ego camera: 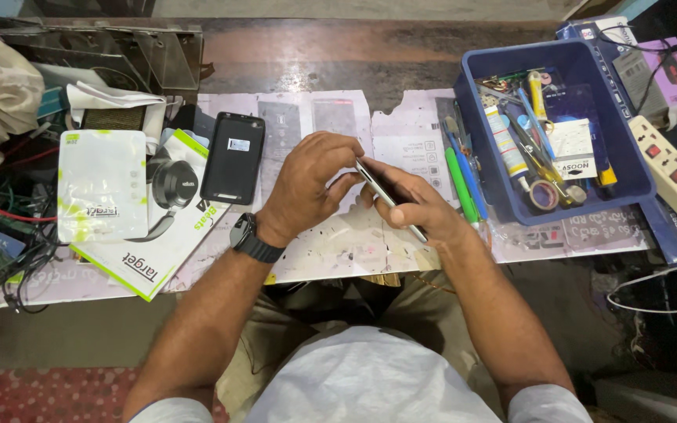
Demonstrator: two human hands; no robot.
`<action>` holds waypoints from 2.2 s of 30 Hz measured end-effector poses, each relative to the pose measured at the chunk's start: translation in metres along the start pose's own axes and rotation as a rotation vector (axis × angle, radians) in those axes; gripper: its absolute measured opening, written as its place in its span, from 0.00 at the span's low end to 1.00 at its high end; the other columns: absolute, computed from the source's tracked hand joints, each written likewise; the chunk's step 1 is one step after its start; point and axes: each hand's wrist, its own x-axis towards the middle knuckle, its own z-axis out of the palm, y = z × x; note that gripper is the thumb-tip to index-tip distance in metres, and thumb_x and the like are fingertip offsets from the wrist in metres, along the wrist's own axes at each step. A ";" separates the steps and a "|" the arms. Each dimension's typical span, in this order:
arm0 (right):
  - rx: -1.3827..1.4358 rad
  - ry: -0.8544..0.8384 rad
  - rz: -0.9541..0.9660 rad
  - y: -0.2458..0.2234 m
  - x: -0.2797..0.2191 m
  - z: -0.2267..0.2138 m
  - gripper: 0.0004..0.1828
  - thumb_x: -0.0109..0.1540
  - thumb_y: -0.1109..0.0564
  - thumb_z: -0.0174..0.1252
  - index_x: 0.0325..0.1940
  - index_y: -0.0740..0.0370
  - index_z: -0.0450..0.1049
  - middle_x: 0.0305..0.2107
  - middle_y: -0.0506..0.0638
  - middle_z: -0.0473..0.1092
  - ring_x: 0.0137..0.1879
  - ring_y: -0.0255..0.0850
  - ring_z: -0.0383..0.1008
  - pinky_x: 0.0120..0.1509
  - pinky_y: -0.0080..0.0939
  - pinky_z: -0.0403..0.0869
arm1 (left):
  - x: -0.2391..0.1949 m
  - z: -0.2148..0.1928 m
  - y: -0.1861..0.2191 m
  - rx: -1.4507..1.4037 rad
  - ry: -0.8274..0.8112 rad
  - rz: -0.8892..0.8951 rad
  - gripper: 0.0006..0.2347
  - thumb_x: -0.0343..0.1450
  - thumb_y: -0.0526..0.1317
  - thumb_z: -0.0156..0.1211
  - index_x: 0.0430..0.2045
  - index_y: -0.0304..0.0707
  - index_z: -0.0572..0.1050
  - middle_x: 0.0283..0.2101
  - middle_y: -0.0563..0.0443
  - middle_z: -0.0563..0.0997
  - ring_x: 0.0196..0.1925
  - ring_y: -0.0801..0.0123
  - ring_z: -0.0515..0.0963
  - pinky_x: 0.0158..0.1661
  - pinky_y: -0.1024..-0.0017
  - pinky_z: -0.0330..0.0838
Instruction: The person handles a black smartphone, removes the back cover, and uses a metal prying tool to separate the screen assembly from the frame. The person then detaches the screen and sets it aside, exposing the internal components.
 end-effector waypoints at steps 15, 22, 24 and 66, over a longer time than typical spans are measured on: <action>0.099 -0.030 0.032 0.005 0.005 -0.004 0.57 0.54 0.40 0.68 0.76 0.74 0.52 0.44 0.58 0.68 0.29 0.31 0.60 0.34 0.29 0.62 | 0.010 -0.005 0.002 0.077 -0.040 0.023 0.16 0.60 0.33 0.74 0.37 0.35 0.73 0.43 0.46 0.79 0.46 0.52 0.79 0.49 0.59 0.73; 0.008 -0.070 0.027 0.005 0.016 -0.013 0.56 0.55 0.35 0.62 0.75 0.77 0.54 0.43 0.55 0.67 0.29 0.31 0.61 0.31 0.29 0.62 | 0.019 -0.010 -0.010 0.133 -0.077 0.054 0.18 0.59 0.35 0.75 0.38 0.34 0.73 0.43 0.45 0.79 0.46 0.51 0.80 0.49 0.59 0.74; -0.008 -0.069 0.038 0.007 0.018 -0.014 0.56 0.55 0.35 0.61 0.74 0.78 0.55 0.42 0.55 0.67 0.28 0.32 0.61 0.29 0.30 0.62 | 0.019 -0.009 -0.012 0.105 -0.072 0.048 0.19 0.58 0.35 0.75 0.38 0.34 0.73 0.43 0.44 0.79 0.46 0.51 0.80 0.48 0.59 0.74; -0.154 0.043 0.025 0.005 0.015 -0.009 0.57 0.54 0.41 0.63 0.80 0.72 0.51 0.47 0.54 0.66 0.51 0.35 0.67 0.52 0.31 0.69 | 0.008 0.003 -0.023 0.025 -0.022 0.071 0.14 0.62 0.31 0.76 0.32 0.31 0.72 0.48 0.43 0.75 0.47 0.51 0.80 0.46 0.61 0.77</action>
